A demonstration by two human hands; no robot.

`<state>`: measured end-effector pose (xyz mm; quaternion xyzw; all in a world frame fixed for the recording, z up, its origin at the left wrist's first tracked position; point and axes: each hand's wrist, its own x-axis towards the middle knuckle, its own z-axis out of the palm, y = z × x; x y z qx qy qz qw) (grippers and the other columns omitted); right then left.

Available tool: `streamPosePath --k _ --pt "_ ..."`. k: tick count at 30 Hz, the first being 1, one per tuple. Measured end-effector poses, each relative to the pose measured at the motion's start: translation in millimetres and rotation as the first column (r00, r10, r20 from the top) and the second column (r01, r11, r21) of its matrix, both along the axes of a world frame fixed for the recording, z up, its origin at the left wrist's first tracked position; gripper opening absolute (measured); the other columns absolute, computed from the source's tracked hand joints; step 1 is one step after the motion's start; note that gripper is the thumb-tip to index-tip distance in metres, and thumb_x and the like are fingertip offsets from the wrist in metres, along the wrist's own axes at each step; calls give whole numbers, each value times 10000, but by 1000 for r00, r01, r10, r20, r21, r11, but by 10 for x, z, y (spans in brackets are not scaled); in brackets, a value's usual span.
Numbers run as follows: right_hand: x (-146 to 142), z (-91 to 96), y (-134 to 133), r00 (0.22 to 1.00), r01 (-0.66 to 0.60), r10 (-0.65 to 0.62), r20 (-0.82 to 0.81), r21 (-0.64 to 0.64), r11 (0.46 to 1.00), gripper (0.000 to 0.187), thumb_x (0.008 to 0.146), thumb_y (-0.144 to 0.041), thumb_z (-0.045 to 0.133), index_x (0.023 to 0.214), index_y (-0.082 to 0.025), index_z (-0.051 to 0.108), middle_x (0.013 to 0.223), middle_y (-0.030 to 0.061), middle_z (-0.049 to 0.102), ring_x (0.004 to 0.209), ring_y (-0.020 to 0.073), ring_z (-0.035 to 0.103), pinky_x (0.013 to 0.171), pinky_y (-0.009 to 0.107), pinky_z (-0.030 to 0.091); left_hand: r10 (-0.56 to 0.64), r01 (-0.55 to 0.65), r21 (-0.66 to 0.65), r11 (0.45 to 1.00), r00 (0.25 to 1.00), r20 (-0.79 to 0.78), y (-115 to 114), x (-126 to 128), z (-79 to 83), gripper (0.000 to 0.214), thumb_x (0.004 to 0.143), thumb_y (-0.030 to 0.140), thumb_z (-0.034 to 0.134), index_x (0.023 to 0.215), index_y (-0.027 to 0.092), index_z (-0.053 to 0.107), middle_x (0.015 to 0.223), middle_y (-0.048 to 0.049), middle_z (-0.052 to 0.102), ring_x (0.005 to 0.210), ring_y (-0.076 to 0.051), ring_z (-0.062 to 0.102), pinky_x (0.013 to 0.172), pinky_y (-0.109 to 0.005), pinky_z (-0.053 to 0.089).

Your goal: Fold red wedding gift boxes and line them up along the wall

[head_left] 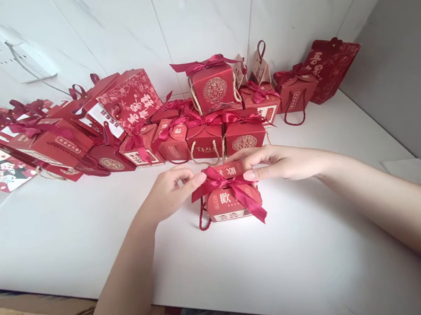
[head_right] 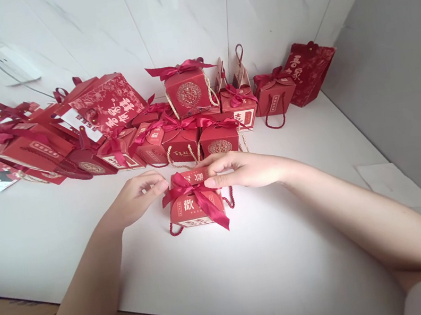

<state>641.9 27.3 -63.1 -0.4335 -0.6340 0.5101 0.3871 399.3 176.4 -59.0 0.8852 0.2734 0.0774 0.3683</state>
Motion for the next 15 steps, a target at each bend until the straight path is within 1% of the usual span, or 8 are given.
streamPosePath --k 2,4,6,8,11,13,15 --pt "-1 -1 13 999 -36 36 -22 7 999 347 967 -409 637 703 -184 629 1452 64 543 1366 265 473 1096 406 394 -63 58 -61 996 995 -81 20 -10 17 501 907 597 529 642 172 546 736 -7 529 686 -145 481 626 -290 371" --pt "1 -4 20 998 -51 51 -29 14 999 335 970 -389 637 706 -182 629 1452 67 544 1382 264 459 1108 411 389 -116 101 -136 985 987 -110 15 -1 18 480 883 595 567 658 172 551 727 2 520 671 -137 475 613 -280 370" --pt "5 -6 23 998 -56 57 -26 21 998 328 972 -382 634 713 -181 640 1448 71 548 1367 269 475 1108 423 392 -113 96 -167 981 989 -95 -6 16 13 436 858 580 613 703 177 557 728 13 528 661 -128 473 607 -270 374" --pt "9 -7 21 998 -62 63 -27 19 998 321 972 -376 633 722 -177 651 1445 77 550 1343 274 498 1095 430 408 -88 74 -161 984 993 -76 -25 27 11 411 844 565 641 729 178 563 716 22 539 648 -121 466 609 -264 375" --pt "10 -8 18 997 -67 66 -38 -9 998 308 969 -371 638 732 -174 656 1439 77 559 1327 275 512 1083 424 427 -109 96 -158 983 991 -74 -13 20 11 404 850 541 649 706 169 590 720 18 541 654 -116 455 617 -261 365" --pt "9 -8 17 997 -68 67 -41 -18 998 305 968 -369 638 738 -171 659 1440 77 562 1324 276 514 1072 412 439 -136 123 -198 972 989 -55 16 3 11 407 857 516 654 674 159 589 729 15 519 662 -112 449 622 -258 360" --pt "9 -7 18 997 -74 74 -35 -10 997 306 977 -372 623 756 -166 673 1440 80 564 1311 272 524 1053 395 455 -164 155 -267 951 986 -12 44 -16 17 407 873 486 649 654 150 578 739 13 501 669 -109 456 636 -258 366"
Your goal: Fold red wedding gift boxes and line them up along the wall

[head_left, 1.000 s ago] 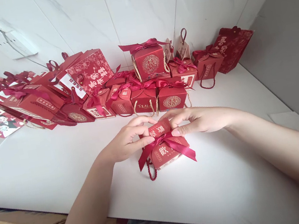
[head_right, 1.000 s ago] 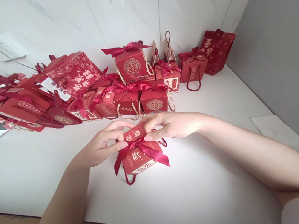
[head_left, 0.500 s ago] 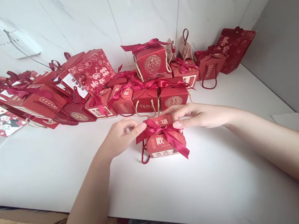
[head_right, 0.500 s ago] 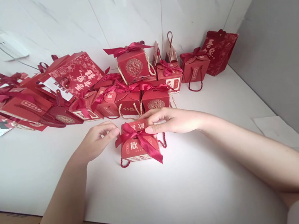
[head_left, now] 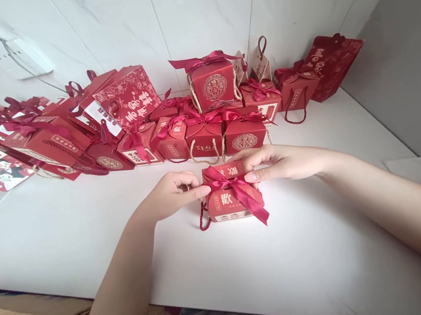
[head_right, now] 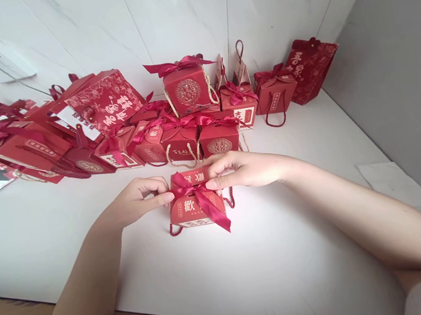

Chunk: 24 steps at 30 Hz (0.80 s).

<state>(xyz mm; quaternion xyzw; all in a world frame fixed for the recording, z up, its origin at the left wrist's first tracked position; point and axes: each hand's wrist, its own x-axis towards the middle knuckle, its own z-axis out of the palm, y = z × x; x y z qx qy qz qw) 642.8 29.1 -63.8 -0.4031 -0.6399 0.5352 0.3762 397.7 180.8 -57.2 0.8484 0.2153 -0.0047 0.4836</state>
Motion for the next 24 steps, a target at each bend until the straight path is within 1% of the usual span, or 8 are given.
streamPosePath --k 3,5,8,12,14,18,21,24 --pt "5 4 2 1000 0 0 16 11 1000 305 989 -380 602 792 -168 698 1433 76 573 1289 257 543 1031 372 467 -59 62 -127 990 998 26 16 -19 22 391 903 449 626 661 144 587 759 3 521 695 -114 489 676 -262 392" --pt "11 6 1 1000 -1 0 25 11 1000 291 994 -372 596 813 -174 709 1446 68 564 1298 254 538 1025 363 470 -97 100 -167 981 995 25 15 -22 37 385 914 430 616 661 142 587 770 -1 530 703 -114 496 686 -262 397" --pt "23 2 1 1000 -5 4 29 15 1000 276 996 -346 594 815 -173 710 1476 64 538 1339 258 508 1026 353 472 -130 132 -168 977 991 25 15 -17 44 382 923 403 610 648 141 563 767 5 505 684 -102 469 663 -253 380" --pt "43 1 1 999 -6 5 33 18 1000 301 989 -353 609 765 -168 687 1441 64 571 1278 255 559 1004 352 485 -165 168 -164 972 986 33 28 -9 33 381 925 365 612 628 141 528 753 16 452 660 -90 425 634 -241 360" --pt "51 6 3 999 -11 10 52 19 1000 300 985 -367 613 776 -170 696 1443 57 571 1279 261 557 1020 364 474 -186 189 -165 968 982 34 39 -9 25 373 924 355 616 628 141 541 757 15 442 659 -89 420 628 -237 359" --pt "56 8 12 997 -12 10 71 39 999 268 984 -371 616 833 -185 735 1483 45 542 1340 266 512 1086 380 428 -230 228 -185 956 973 13 66 -17 6 363 925 378 619 649 143 601 757 14 443 630 -81 411 604 -232 360" --pt "48 -9 11 999 -5 3 52 35 999 246 980 -384 620 892 -204 762 1490 47 536 1360 266 495 1096 389 420 -241 233 -195 953 970 -16 84 -26 -7 363 924 409 619 671 149 638 754 7 482 618 -81 434 588 -229 372" --pt "32 -27 -1 997 72 -72 33 11 997 289 961 -431 642 828 -201 755 1447 62 571 1319 275 528 1058 403 442 -256 242 -186 952 965 -59 90 -28 -4 365 909 445 631 696 157 702 793 -28 579 665 -109 519 602 -235 421"
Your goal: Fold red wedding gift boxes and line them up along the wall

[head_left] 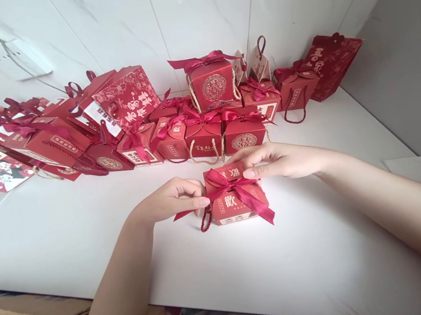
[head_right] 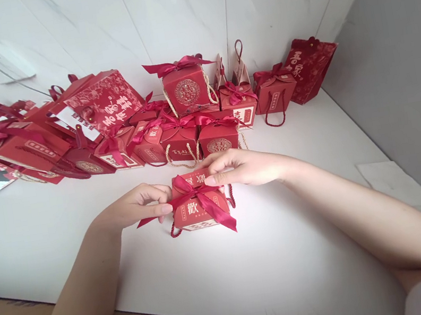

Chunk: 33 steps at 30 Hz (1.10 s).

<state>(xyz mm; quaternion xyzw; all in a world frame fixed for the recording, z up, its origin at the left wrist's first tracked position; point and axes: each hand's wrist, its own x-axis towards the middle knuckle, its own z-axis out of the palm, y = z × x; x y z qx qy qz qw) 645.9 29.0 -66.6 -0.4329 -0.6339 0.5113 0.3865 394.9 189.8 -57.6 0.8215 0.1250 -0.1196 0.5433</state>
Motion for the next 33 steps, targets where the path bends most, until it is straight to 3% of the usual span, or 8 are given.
streamPosePath --k 6,14,17,20,22,25,28,33 --pt "-40 -9 -14 985 173 -172 -33 22 985 371 943 -527 634 794 -213 764 1354 79 619 1257 287 557 1047 454 421 -48 43 -67 997 996 -70 -44 7 59 270 866 431 696 779 202 809 931 -70 686 805 -156 628 706 -247 507" --pt "-51 -83 15 988 146 -146 -54 14 989 429 941 -460 663 639 -170 571 1320 70 626 1219 254 569 983 385 419 -203 202 -23 979 960 -193 6 -52 28 302 731 409 827 551 186 731 745 -52 676 743 -162 605 614 -254 437" --pt "-52 -76 16 988 144 -143 -51 17 989 428 947 -446 658 641 -173 537 1307 73 631 1219 253 567 973 377 413 -265 256 -66 964 929 -258 96 -122 56 292 716 423 828 601 177 721 772 -53 704 813 -191 638 691 -258 472" --pt "-56 -55 16 989 138 -137 -54 1 990 417 951 -447 651 655 -174 541 1322 85 625 1252 262 554 999 379 401 -38 71 115 991 964 -263 147 -148 100 347 809 511 711 741 171 695 810 -32 688 790 -173 619 737 -268 484" --pt "-54 -48 17 991 122 -122 -52 -7 993 411 950 -458 652 668 -175 553 1339 88 615 1268 265 544 1010 378 396 252 -234 294 927 967 -25 102 -101 97 352 876 529 617 832 181 646 880 -19 665 816 -164 600 766 -277 479" --pt "-38 -59 22 996 84 -84 -37 -6 996 403 942 -470 662 683 -174 574 1351 89 601 1283 266 531 1021 377 390 425 -548 239 802 803 418 -115 55 28 271 907 467 595 948 200 622 1093 -56 644 1049 -212 599 909 -338 481" --pt "-20 -78 28 999 51 -51 -3 11 999 381 925 -464 687 697 -171 602 1341 90 599 1275 265 528 1031 379 386 324 -525 225 821 753 573 -426 215 -54 166 887 368 642 907 206 673 1217 -85 600 1207 -247 561 1070 -411 427" --pt "-17 -85 31 999 35 -36 15 34 999 355 930 -448 678 713 -172 625 1297 90 611 1186 243 557 984 370 408 273 -468 282 837 805 527 -696 306 -112 68 876 271 662 874 212 695 1237 -70 587 1207 -229 577 1106 -410 414"
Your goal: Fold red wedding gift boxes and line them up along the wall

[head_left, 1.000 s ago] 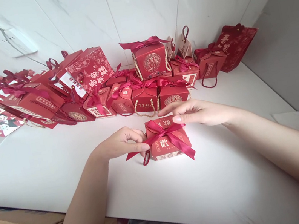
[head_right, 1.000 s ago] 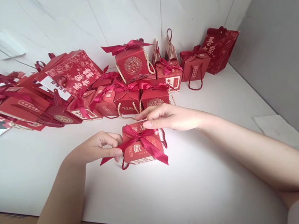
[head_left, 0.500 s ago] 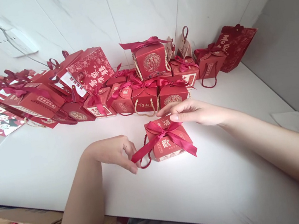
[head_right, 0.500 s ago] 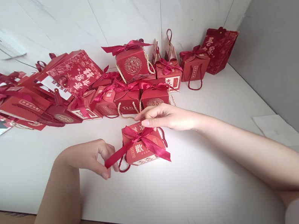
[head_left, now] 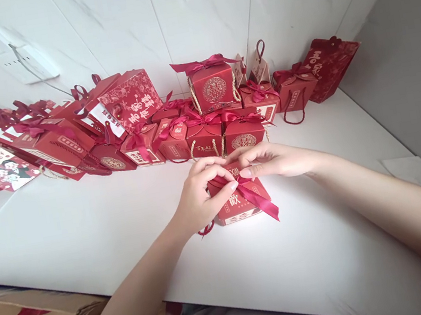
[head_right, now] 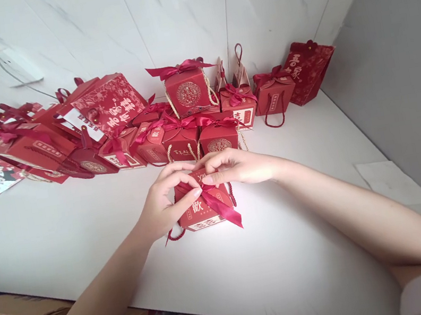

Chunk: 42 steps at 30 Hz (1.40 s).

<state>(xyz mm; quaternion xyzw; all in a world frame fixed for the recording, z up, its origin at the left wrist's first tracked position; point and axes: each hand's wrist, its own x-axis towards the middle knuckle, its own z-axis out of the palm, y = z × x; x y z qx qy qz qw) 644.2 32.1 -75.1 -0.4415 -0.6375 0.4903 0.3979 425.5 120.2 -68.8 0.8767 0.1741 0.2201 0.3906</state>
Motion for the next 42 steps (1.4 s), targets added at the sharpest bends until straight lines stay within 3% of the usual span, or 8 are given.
streamPosePath --k 6,27,29,32,35,38,42 --pt "4 3 21 999 -10 10 46 15 1000 360 935 -454 663 723 -166 630 1233 91 620 1115 228 566 947 366 414 -29 27 -78 997 999 -36 69 11 -61 60 861 257 663 855 206 693 1256 -72 576 1230 -226 566 1129 -400 396" --pt "76 -55 48 1000 0 1 12 -47 999 438 888 -517 702 656 -165 585 1258 88 648 1106 251 566 926 389 435 -59 54 -94 994 997 -48 98 9 -102 75 864 276 664 844 207 688 1283 -72 567 1235 -228 565 1126 -406 395" --pt "81 -60 42 1000 -4 4 4 -34 999 402 911 -533 671 743 -168 669 1244 83 666 1132 254 577 984 402 424 -87 83 -90 992 995 -44 117 -5 -91 74 870 279 662 859 209 683 1294 -70 567 1249 -225 554 1130 -397 384" --pt "99 -59 30 1000 17 -18 -15 -15 1000 390 962 -556 589 1029 -212 759 1279 72 667 1210 258 572 1084 415 379 -95 96 -45 994 995 26 183 -56 -36 111 893 292 634 966 210 645 1274 -81 583 1236 -219 549 1105 -386 390" --pt "112 -43 19 998 61 -61 0 -22 998 421 960 -573 584 1171 -247 747 1345 68 643 1265 270 555 1110 407 368 -34 32 29 999 997 70 274 -154 75 147 914 345 599 938 201 579 1025 -55 633 990 -188 595 941 -343 444" --pt "104 -23 14 998 61 -61 2 -30 998 413 959 -568 590 1139 -235 755 1368 71 630 1274 272 554 1100 399 380 -84 92 69 993 991 -103 341 -255 201 272 890 427 634 771 193 565 765 -3 603 734 -147 528 747 -298 423" --pt "80 -1 13 999 21 -21 -25 -28 999 361 959 -523 614 903 -195 751 1361 77 627 1281 271 546 1067 390 407 -147 149 -24 989 920 -362 368 -304 279 322 856 460 676 705 182 614 705 10 614 677 -128 508 626 -261 383"
